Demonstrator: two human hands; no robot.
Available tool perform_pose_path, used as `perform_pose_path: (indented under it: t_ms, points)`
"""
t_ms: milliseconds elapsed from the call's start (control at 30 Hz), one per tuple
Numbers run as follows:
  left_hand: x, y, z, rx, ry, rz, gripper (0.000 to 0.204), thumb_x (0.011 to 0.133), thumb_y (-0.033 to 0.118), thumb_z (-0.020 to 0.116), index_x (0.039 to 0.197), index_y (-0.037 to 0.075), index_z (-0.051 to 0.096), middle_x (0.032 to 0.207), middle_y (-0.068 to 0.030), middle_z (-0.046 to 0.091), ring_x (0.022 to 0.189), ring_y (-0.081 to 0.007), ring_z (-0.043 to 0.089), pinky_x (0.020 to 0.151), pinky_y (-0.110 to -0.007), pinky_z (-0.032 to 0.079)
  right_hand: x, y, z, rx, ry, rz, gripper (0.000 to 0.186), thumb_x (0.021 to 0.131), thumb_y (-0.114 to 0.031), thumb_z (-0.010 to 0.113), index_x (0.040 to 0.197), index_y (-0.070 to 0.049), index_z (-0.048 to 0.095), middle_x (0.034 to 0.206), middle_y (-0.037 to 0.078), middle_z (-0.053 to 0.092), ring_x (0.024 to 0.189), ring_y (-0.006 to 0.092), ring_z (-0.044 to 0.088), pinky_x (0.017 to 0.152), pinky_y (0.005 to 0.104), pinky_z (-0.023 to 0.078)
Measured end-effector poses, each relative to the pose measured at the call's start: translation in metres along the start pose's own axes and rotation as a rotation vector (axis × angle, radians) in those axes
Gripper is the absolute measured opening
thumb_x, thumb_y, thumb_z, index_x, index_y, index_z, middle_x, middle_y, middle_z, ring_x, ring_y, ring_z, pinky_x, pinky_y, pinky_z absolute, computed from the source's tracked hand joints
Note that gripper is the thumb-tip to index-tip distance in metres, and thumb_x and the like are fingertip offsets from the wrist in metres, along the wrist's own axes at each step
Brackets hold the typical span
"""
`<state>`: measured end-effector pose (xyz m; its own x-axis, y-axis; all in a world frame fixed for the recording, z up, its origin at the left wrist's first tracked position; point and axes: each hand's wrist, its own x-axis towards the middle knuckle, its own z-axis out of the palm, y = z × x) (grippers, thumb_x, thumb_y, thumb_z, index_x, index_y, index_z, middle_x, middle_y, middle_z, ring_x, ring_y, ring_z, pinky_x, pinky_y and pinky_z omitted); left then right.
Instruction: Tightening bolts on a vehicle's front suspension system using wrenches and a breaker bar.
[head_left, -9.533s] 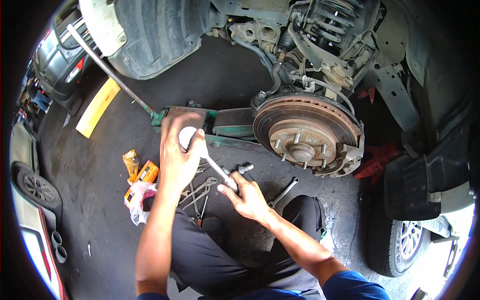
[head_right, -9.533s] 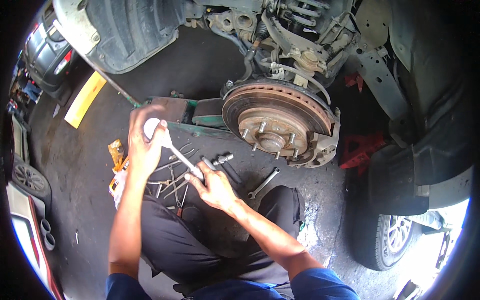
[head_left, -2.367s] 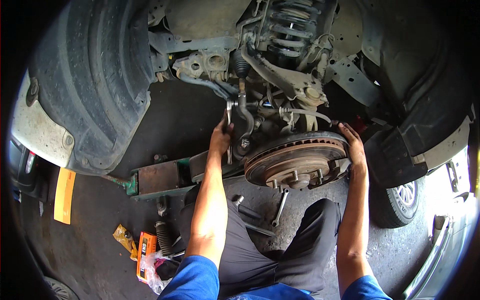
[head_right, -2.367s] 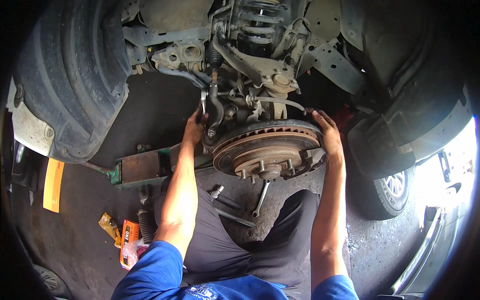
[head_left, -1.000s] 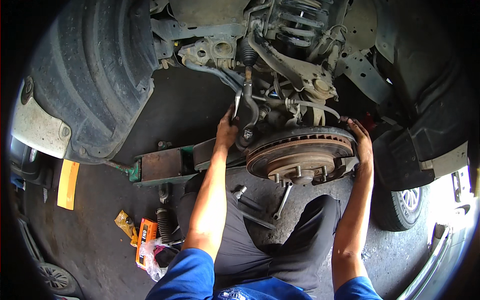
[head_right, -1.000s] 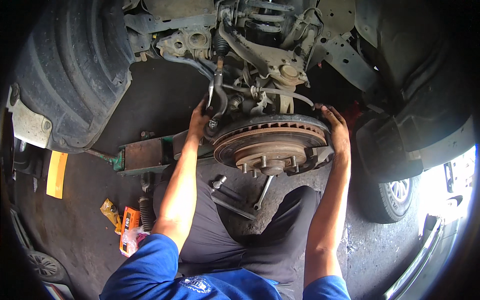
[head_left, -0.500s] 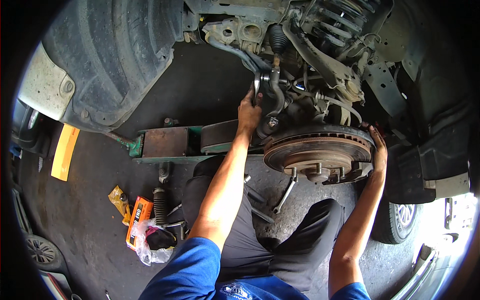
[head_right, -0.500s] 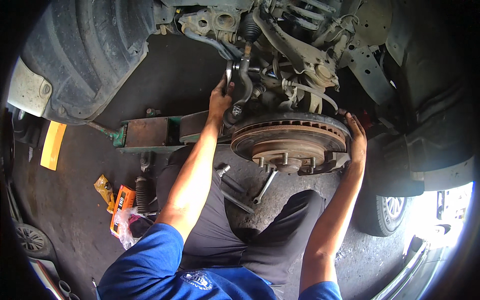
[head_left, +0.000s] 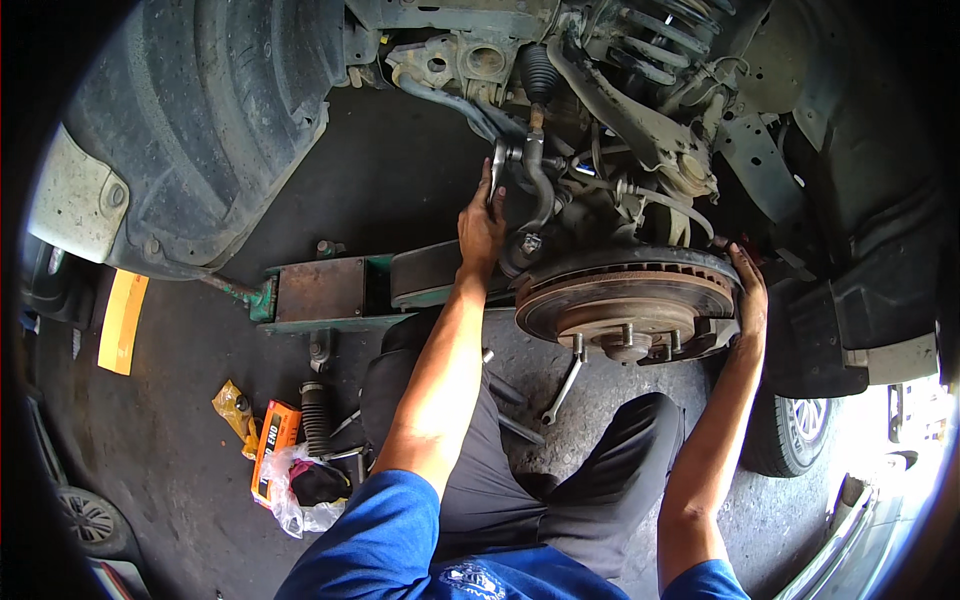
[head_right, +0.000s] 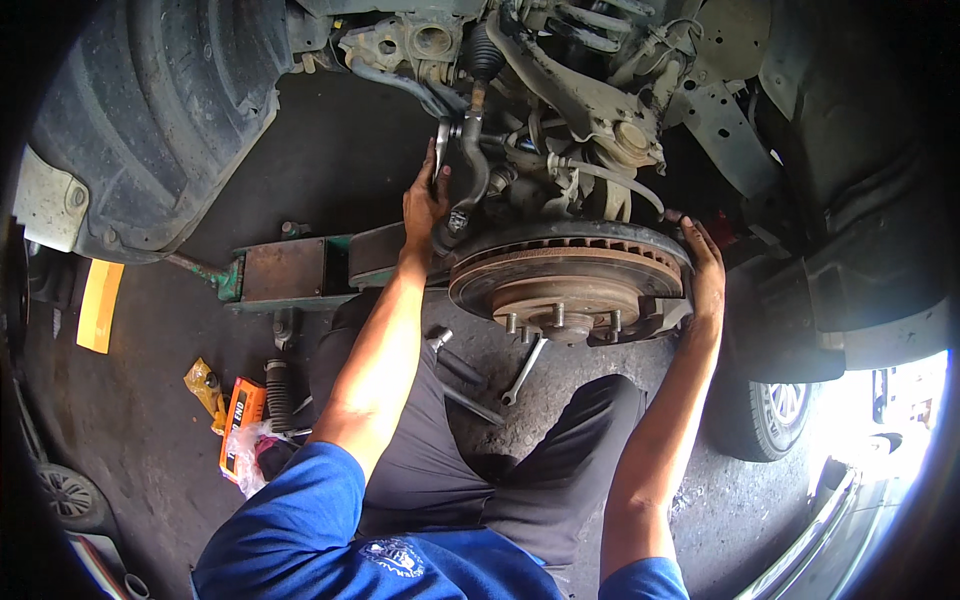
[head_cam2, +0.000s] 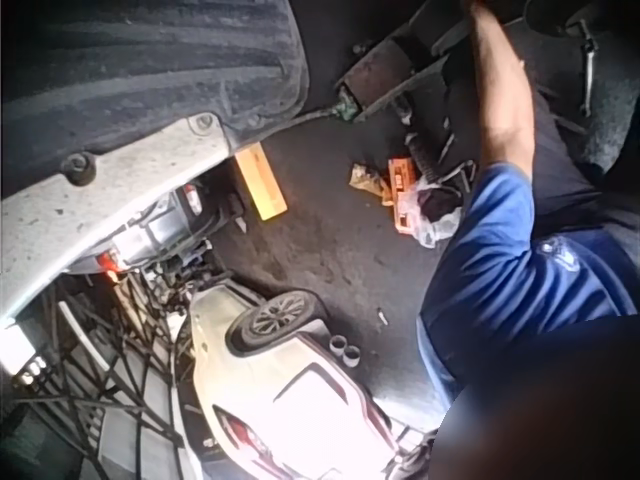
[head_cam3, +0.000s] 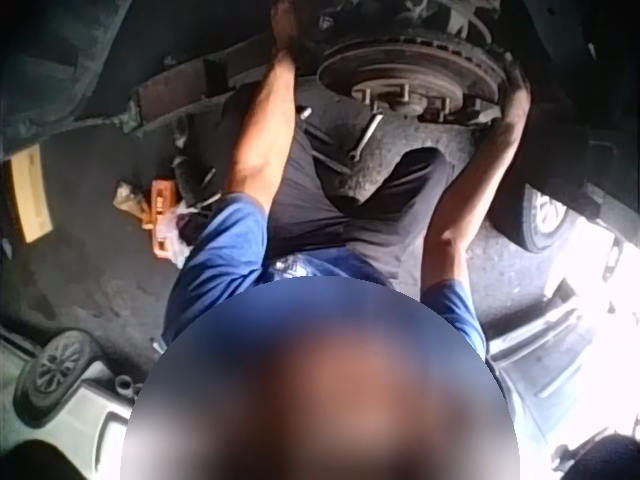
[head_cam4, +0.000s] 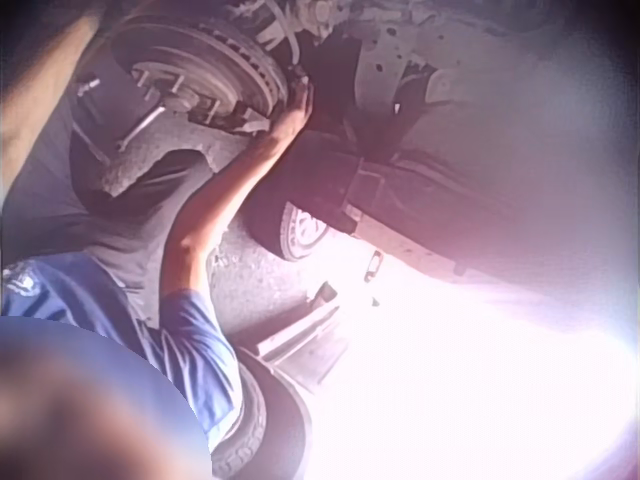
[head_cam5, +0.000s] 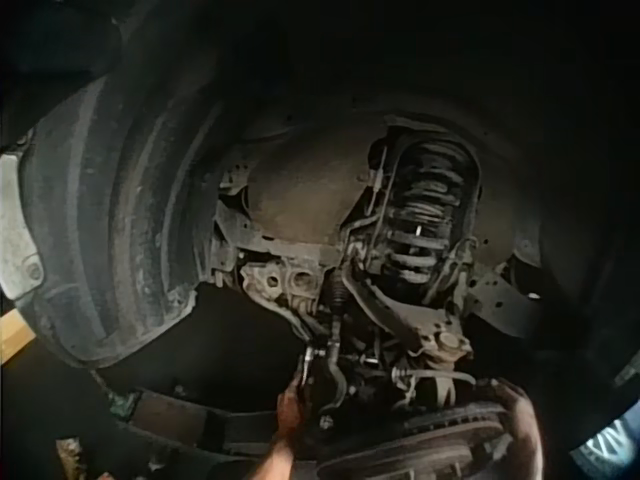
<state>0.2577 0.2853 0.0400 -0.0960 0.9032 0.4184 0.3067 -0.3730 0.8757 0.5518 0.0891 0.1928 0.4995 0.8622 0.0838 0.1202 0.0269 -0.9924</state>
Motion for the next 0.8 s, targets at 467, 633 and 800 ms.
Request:
perform_pose_path:
  t_ms: [467,633,800]
  points:
    - [0.013,-0.013,-0.011,-0.24,-0.217,-0.045,0.054,0.098,0.03,0.061,0.139,-0.003,0.051,0.132,-0.0302,0.057,0.125,-0.0352,0.057,0.104,-0.037,0.043,0.0,-0.001,-0.001,-0.006,-0.022,0.019,0.033,0.1,-0.031,0.056,0.114,-0.005,0.07,0.102,0.005,0.067,0.09,0.0143,0.064,0.082,0.0257,0.05]
    - [0.024,-0.018,-0.01,-0.176,-0.222,-0.095,0.055,0.098,0.029,0.061,0.138,-0.007,0.049,0.131,-0.031,0.057,0.123,-0.0342,0.059,0.101,-0.037,0.045,0.002,0.004,-0.007,0.026,-0.022,0.027,0.035,0.099,-0.032,0.056,0.115,-0.004,0.07,0.101,0.006,0.067,0.092,0.014,0.063,0.084,0.0249,0.048]
    - [0.03,-0.021,-0.018,-0.292,-0.323,-0.217,0.058,0.098,0.03,0.062,0.137,-0.011,0.048,0.131,-0.0309,0.058,0.122,-0.0279,0.059,0.099,-0.034,0.044,0.006,0.006,-0.01,-0.042,-0.015,-0.004,0.04,0.097,-0.034,0.059,0.121,-0.003,0.068,0.11,0.008,0.069,0.098,0.0166,0.065,0.091,0.0268,0.048]
